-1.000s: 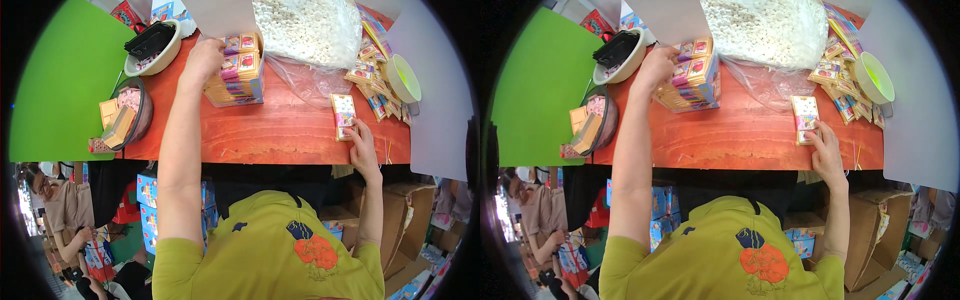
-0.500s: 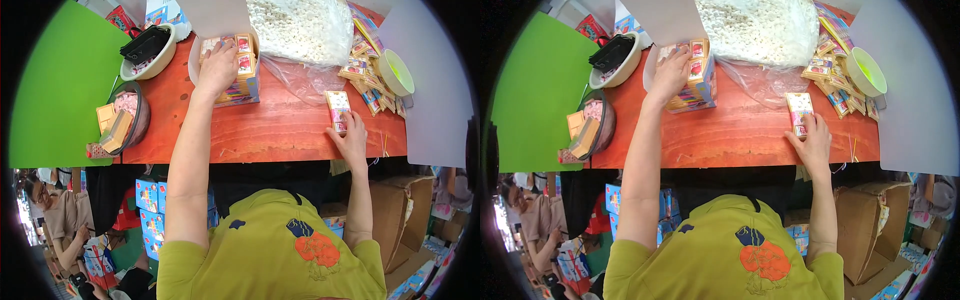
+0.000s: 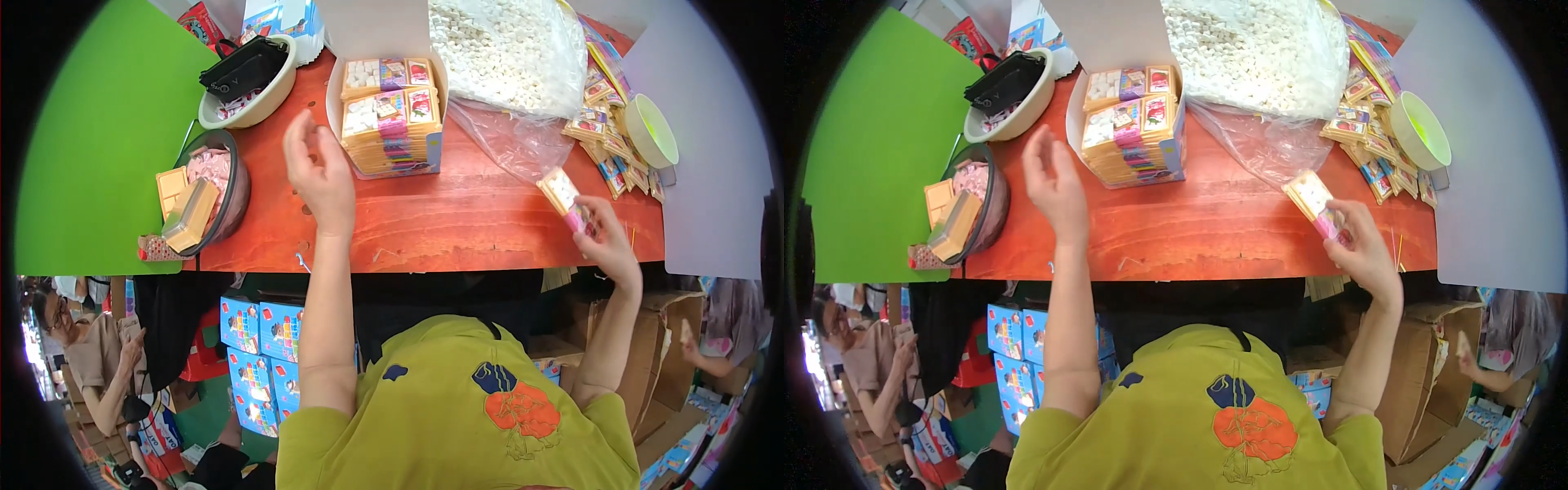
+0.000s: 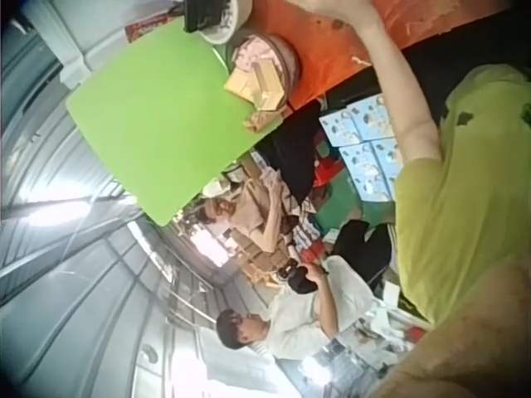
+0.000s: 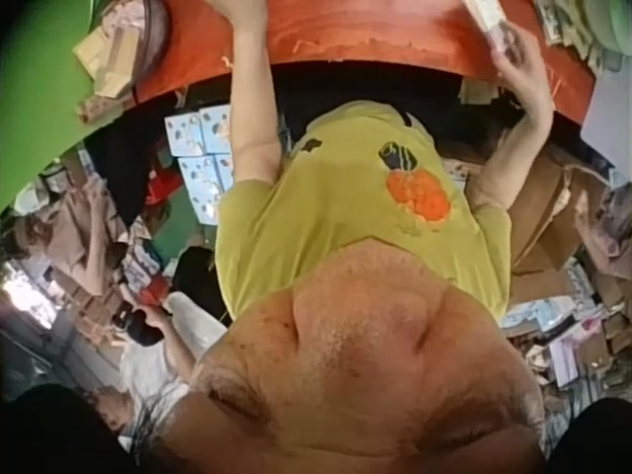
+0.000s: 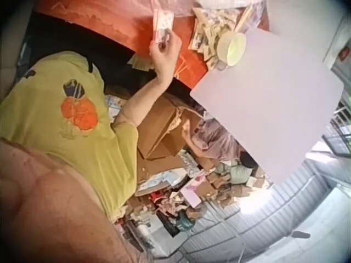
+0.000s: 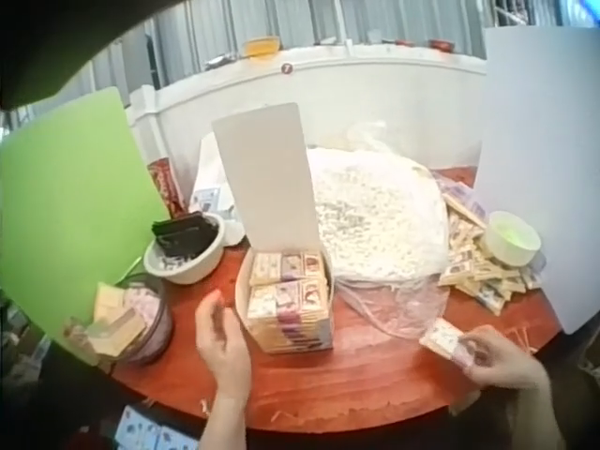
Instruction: Assemble small printed cardboard boxes, fill them with multiple small packaged items, and pack the finished boxes into a larger shipping carton.
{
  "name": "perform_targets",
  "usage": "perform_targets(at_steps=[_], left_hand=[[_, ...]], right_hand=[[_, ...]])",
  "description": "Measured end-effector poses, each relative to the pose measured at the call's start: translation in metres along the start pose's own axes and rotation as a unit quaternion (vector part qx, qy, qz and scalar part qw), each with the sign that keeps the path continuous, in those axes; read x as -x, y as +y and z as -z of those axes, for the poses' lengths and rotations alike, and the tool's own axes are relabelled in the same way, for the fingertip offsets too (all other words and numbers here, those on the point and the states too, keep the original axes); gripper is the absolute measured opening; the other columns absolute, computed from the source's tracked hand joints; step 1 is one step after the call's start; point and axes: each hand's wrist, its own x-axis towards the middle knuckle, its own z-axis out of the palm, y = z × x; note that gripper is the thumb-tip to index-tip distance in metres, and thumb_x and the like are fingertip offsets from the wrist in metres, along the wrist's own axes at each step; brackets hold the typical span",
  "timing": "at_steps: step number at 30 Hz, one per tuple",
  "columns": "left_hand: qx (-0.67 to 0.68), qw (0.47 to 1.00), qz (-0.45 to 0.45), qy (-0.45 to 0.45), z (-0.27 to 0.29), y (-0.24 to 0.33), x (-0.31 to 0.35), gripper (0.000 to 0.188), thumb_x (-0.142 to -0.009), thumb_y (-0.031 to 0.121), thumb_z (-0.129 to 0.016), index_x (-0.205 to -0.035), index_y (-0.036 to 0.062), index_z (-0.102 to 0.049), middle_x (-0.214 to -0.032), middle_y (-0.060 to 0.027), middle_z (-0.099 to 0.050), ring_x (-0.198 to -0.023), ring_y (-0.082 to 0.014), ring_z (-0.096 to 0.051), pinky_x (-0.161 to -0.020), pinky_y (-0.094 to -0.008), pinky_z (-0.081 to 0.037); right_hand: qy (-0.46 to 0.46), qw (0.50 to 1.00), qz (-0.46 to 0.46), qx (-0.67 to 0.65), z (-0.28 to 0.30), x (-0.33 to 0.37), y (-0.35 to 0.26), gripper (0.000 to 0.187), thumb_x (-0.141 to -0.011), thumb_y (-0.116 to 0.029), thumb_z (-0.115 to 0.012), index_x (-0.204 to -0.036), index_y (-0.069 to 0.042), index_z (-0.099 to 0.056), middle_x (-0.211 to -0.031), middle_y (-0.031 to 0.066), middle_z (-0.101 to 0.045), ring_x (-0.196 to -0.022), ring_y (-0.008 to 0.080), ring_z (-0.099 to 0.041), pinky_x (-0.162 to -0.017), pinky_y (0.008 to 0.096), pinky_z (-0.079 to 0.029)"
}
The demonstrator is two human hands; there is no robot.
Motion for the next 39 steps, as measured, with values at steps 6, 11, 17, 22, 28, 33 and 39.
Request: perform_targets(at_steps=[6,11,17,22,28,33,39], left_hand=[[0.067,0.985,0.146,-0.064,-0.011,-0.001,0.030,0.039,-0.104,0.015,-0.059,-0.136,-0.0049,-0.053,-0.126,-0.0181,-0.064,-0.111,-0.0268,-0.066,-0.095,-0.0389,-0.052],[0.054,0.985,0.145,-0.072,-0.010,-0.001,0.028,0.036,-0.105,0.015,-0.054,-0.136,-0.0042,-0.054,-0.127,-0.0194,-0.064,-0.111,-0.0279,-0.066,-0.095,-0.0394,-0.053],[0.053,0.986,0.145,-0.067,-0.007,-0.002,0.029,0.034,-0.106,0.013,-0.051,-0.136,-0.0041,-0.054,-0.128,-0.0198,-0.064,-0.114,-0.0286,-0.066,-0.097,-0.0396,-0.053],[0.082,0.981,0.155,-0.082,-0.004,-0.007,0.030,0.034,-0.106,0.011,-0.051,-0.135,-0.0049,-0.054,-0.128,-0.0192,-0.064,-0.115,-0.0278,-0.066,-0.098,-0.0390,-0.053],[0.120,0.976,0.165,-0.080,-0.004,-0.007,0.029,0.036,-0.105,0.011,-0.056,-0.136,-0.0052,-0.053,-0.132,-0.0199,-0.061,-0.119,-0.0301,-0.063,-0.101,-0.0401,-0.051],[-0.045,0.998,-0.021,-0.037,-0.006,0.007,0.029,0.037,-0.101,0.006,-0.059,-0.136,-0.0029,-0.052,-0.137,-0.0222,-0.056,-0.130,-0.0341,-0.055,-0.104,-0.0447,-0.048],[-0.006,0.988,-0.095,-0.119,-0.049,0.022,0.016,0.036,-0.097,0.003,-0.060,-0.131,-0.0013,-0.050,-0.125,-0.0233,-0.061,-0.112,-0.0398,-0.062,-0.097,-0.0474,-0.050]], right_hand=[[-0.088,0.954,0.285,-0.024,-0.019,-0.088,-0.140,0.052,-0.085,-0.004,-0.064,-0.136,-0.003,-0.057,-0.134,0.0083,-0.055,-0.124,0.0196,-0.053,-0.098,0.0328,-0.046],[-0.111,0.913,0.366,0.146,-0.083,-0.172,-0.212,0.051,-0.082,-0.008,-0.069,-0.133,-0.005,-0.061,-0.137,0.0149,-0.054,-0.124,0.0316,-0.054,-0.104,0.0377,-0.048],[-0.193,0.890,0.322,0.259,-0.115,-0.199,-0.228,0.053,-0.081,-0.008,-0.069,-0.133,-0.009,-0.063,-0.133,0.0153,-0.055,-0.126,0.0308,-0.054,-0.105,0.0378,-0.049],[-0.194,0.891,0.352,0.213,-0.111,-0.205,-0.228,0.050,-0.083,-0.010,-0.067,-0.133,-0.010,-0.064,-0.132,0.0155,-0.057,-0.123,0.0315,-0.057,-0.106,0.0380,-0.049],[-0.192,0.890,0.336,0.240,-0.125,-0.203,-0.210,0.050,-0.085,-0.010,-0.070,-0.135,-0.009,-0.064,-0.136,0.0148,-0.056,-0.126,0.0324,-0.056,-0.108,0.0391,-0.049],[-0.116,0.883,0.391,0.233,-0.122,-0.186,-0.198,0.047,-0.089,-0.014,-0.070,-0.135,-0.008,-0.063,-0.138,0.0185,-0.055,-0.132,0.0378,-0.049,-0.109,0.0443,-0.047],[-0.171,0.880,0.358,0.261,-0.127,-0.192,-0.208,0.034,-0.093,-0.007,-0.061,-0.126,-0.002,-0.066,-0.136,0.0209,-0.056,-0.130,0.0381,-0.051,-0.106,0.0449,-0.047]])
